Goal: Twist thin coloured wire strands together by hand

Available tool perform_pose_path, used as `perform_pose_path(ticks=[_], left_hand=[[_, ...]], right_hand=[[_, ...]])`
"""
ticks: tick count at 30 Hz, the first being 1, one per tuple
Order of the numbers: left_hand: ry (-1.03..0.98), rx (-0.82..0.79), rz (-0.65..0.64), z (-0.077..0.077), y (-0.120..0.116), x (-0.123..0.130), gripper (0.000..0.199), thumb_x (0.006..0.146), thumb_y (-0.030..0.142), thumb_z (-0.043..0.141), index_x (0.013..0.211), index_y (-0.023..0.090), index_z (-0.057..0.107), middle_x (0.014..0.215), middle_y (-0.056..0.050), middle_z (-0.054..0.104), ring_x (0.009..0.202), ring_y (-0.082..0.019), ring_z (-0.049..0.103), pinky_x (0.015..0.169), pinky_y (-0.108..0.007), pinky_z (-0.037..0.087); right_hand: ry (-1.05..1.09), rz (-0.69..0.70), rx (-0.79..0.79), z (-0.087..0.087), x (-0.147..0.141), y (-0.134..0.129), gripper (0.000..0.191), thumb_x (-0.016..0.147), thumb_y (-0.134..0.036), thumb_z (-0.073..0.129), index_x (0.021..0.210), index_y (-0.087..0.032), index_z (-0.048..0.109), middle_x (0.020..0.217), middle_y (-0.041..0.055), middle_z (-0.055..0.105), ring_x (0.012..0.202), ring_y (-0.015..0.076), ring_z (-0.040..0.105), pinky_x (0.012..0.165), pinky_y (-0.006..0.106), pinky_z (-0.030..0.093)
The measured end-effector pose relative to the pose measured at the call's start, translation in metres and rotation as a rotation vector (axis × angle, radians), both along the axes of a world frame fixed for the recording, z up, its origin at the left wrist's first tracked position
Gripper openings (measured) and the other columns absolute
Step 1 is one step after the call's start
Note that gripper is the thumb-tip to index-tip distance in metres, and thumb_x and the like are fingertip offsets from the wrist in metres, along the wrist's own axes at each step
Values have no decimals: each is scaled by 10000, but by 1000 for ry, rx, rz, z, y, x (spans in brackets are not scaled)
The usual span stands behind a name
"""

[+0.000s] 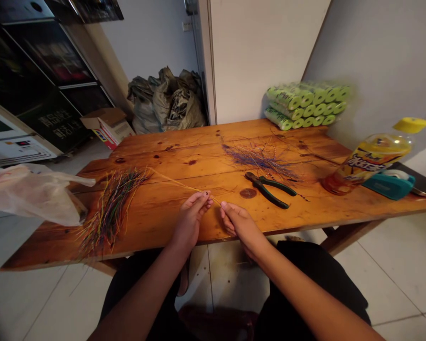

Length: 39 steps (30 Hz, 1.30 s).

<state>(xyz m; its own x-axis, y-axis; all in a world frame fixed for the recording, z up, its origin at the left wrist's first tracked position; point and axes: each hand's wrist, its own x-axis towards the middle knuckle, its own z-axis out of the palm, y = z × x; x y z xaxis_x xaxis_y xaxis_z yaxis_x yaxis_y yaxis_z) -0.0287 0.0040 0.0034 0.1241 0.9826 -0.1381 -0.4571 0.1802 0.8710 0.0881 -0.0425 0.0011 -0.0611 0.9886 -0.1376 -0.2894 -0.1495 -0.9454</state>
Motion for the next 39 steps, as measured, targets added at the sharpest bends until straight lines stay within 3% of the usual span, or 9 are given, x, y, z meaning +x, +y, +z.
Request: perform_pose_path(ticks=[9,20,25,30,34,39], left_hand=[[-207,-139,3,0,3,-6,193,668,261,692,811,136,658,789,-11,644,686,-55,582,704,-186,429],[-142,-103,-36,0,1,-7,188,648,263,709,781,139,663,774,-14,652,672,-72,585,697,-202,433],[-214,-145,-54,-2,-3,-3,249,713,377,647,792,143,672,801,-36,664,749,-103,604,750,-234,433],[-75,-7,-156,-10,-17,3,133,710,293,651,729,164,678,720,-11,654,746,-122,597,771,-249,424],[36,50,-13,-8,-15,-4,121,695,280,652,683,162,672,707,-7,656,724,-120,591,759,-249,422],[-50,51,244,16,7,-37,167,639,284,691,740,152,672,770,-25,672,705,-97,599,723,-227,434]], right_hand=[[-7,4,6,1,-3,-1,348,824,-462,507,616,-191,442,403,-97,275,374,53,152,360,200,122],[3,-26,-7,1,-9,-5,356,821,-477,500,615,-197,423,417,-92,267,380,57,152,372,206,127],[48,-57,2,0,-9,-3,350,827,-460,506,614,-193,429,416,-95,258,382,55,138,371,203,121],[85,-31,35,-6,-14,-1,355,850,-470,468,621,-202,420,421,-90,257,393,69,165,388,216,147],[-3,11,44,-7,-20,0,353,844,-483,466,633,-202,431,452,-80,276,413,76,213,413,224,182],[-209,133,103,-9,-25,2,402,834,-534,447,621,-192,444,485,-59,334,452,85,291,456,233,241]])
